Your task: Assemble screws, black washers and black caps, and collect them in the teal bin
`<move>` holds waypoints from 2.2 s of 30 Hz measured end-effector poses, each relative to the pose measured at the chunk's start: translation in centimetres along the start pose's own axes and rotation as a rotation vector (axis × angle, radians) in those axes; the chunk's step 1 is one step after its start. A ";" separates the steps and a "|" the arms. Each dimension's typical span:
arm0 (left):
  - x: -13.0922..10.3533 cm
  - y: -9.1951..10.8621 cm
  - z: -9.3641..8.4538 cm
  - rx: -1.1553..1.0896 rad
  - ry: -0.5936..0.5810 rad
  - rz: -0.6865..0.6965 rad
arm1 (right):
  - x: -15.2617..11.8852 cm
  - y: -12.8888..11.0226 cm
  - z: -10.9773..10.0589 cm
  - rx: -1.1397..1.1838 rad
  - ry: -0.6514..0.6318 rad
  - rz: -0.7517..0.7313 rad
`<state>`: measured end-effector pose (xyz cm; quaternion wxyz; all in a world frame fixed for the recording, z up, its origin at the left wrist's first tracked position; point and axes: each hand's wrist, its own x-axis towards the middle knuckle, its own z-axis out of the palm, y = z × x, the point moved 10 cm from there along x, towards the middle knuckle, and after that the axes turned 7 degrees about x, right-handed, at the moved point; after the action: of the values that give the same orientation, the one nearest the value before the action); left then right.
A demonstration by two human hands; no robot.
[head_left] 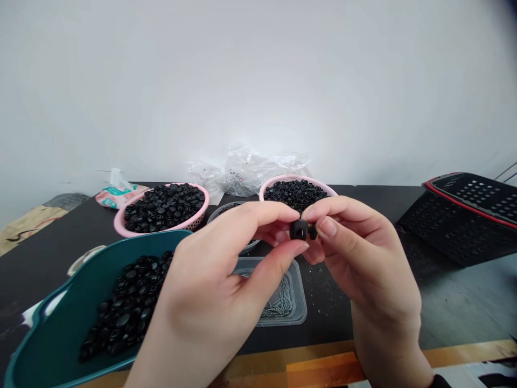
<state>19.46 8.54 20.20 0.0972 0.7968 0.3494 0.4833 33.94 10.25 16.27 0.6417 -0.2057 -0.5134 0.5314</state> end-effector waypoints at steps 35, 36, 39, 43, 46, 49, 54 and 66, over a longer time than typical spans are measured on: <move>0.9 -0.3 0.5 -0.196 -0.094 -0.026 | -0.6 -0.8 0.2 0.037 0.023 -0.036; 0.8 -0.2 0.4 -0.181 -0.090 -0.023 | -0.6 -0.8 0.2 0.033 0.022 -0.035; 0.7 0.1 0.4 -0.159 -0.086 0.005 | -0.5 -0.5 0.3 0.049 0.001 -0.006; 0.6 0.2 0.4 -0.164 -0.093 0.012 | -0.5 0.0 0.4 0.090 -0.019 0.029; 0.5 0.0 0.7 -0.194 -0.138 -0.013 | -0.4 0.3 0.5 0.122 -0.043 0.040; 0.4 0.0 0.6 -0.231 -0.152 -0.019 | -0.3 0.6 0.7 0.151 -0.075 0.062; 0.4 0.1 0.8 -0.228 -0.156 -0.023 | 0.0 0.9 1.2 0.205 -0.108 0.113; 0.6 -0.6 1.2 -0.294 -0.177 -0.073 | -0.3 0.4 0.4 0.098 -0.041 0.034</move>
<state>20.35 9.62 19.73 0.2605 0.8002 0.2938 0.4533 33.42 10.03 16.02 0.6315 -0.1717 -0.4959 0.5708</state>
